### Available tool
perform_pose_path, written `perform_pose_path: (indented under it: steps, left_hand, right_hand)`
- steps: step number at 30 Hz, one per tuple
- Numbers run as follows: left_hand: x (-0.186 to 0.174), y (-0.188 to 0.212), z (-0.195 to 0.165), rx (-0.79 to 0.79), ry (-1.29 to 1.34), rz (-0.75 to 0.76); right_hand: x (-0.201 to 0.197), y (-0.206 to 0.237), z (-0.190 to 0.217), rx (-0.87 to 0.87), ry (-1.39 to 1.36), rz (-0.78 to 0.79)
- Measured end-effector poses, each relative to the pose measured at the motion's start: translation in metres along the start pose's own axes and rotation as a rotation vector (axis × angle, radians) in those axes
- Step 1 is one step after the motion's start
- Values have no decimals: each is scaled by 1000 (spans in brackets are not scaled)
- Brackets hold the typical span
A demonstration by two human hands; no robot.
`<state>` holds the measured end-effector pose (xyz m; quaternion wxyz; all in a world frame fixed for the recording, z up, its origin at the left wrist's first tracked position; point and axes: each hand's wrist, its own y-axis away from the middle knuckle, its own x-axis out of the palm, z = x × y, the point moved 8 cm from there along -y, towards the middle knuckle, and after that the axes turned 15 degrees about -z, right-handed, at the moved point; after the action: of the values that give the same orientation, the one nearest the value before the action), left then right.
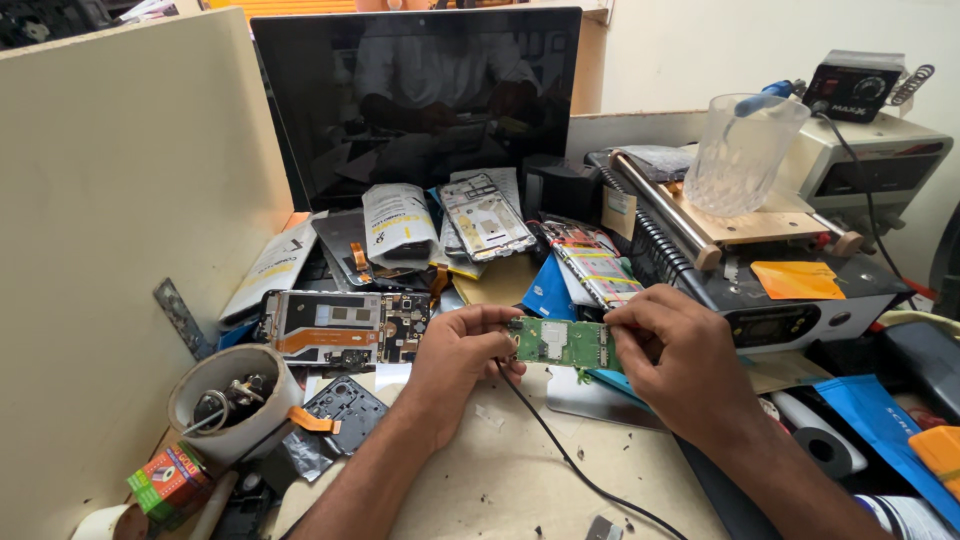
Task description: The person holds a small green circuit board and uses a red probe to touch various points on it. The person repeatedly repositions the board and probe across different areas, appearing to test or diagnose the component on a cluttered workbench.
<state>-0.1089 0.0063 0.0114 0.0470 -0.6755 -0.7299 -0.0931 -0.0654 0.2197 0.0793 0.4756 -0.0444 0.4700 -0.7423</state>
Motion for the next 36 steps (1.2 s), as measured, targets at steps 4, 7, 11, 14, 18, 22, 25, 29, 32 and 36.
perform_pose_path:
  steps: [4, 7, 11, 14, 18, 22, 25, 29, 32, 36]
  left_hand:
    - [0, 0, 0, -8, -10, -8]
    - [0, 0, 1, -19, -15, -11]
    - [0, 0, 1, -7, -20, -9]
    - [0, 0, 1, -8, -12, -8]
    - [-1, -1, 1, -8, -16, -15]
    - [-1, -1, 0, -6, -25, -17]
    - [0, -2, 0, 0, -24, -13]
    - [-1, -2, 2, -2, -20, -14]
    - [-1, -1, 3, -4, -23, -10]
    - [-2, 0, 4, -12, -26, -5]
  right_hand:
    - [-1, 0, 3, -23, -1, 4]
    - [-1, 1, 3, -24, 8, 7]
    - [-2, 1, 4, -28, 7, -4]
    - [-1, 0, 3, -26, 11, -4]
    - [-1, -1, 4, -32, 0, -3]
    - [-1, -2, 4, -46, -1, -12]
    - [0, -2, 3, -50, -1, -14]
    - [0, 0, 2, -34, -8, -12]
    - [0, 1, 1, -17, -8, -13]
    - [-1, 3, 0, 5, -11, -4]
